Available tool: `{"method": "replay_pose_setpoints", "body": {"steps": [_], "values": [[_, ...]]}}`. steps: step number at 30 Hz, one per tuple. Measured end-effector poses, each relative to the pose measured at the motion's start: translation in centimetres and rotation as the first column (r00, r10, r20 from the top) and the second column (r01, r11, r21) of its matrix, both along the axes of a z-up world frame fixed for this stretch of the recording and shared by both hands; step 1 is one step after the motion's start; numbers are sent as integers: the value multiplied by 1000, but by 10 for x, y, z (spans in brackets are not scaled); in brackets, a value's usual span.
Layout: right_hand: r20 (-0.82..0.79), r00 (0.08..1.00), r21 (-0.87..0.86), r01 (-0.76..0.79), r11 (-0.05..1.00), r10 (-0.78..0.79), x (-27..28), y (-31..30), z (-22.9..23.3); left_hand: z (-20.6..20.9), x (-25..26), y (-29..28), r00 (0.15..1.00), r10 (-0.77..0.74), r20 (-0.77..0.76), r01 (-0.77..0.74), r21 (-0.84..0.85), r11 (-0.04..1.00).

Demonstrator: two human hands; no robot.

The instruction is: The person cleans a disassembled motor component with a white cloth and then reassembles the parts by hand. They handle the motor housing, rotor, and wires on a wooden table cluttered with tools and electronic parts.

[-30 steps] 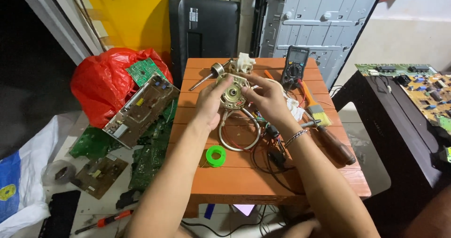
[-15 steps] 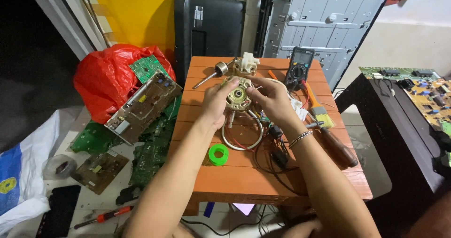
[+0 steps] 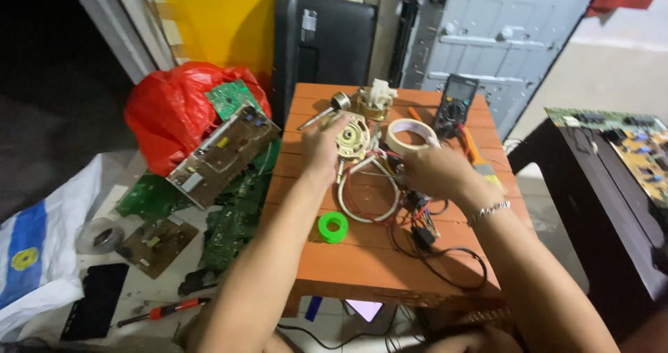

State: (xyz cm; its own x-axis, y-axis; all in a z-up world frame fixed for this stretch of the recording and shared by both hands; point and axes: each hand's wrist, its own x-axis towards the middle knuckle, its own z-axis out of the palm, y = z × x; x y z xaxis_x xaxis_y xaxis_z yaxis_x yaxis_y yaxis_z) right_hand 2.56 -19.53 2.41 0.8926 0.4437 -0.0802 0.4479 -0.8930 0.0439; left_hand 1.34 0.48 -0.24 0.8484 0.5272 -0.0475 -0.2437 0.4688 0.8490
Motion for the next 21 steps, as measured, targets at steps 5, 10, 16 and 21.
{"method": "replay_pose_setpoints", "body": {"steps": [5,10,16,21], "values": [[-137,990,110,32,993,-16,-10,-4,21,-12,9,6,999,21,-27,-19,73,997],[-121,988,309,125,943,-92,-16,-14,49,-18,11,7,996,14,-84,-4,125,992],[417,890,854,-313,416,-186,-1,-2,-6,-34,19,11,981,-41,-188,105,342,934],[635,770,701,-543,462,-58,7,10,-53,-11,5,3,970,-102,-221,173,335,926]]}}
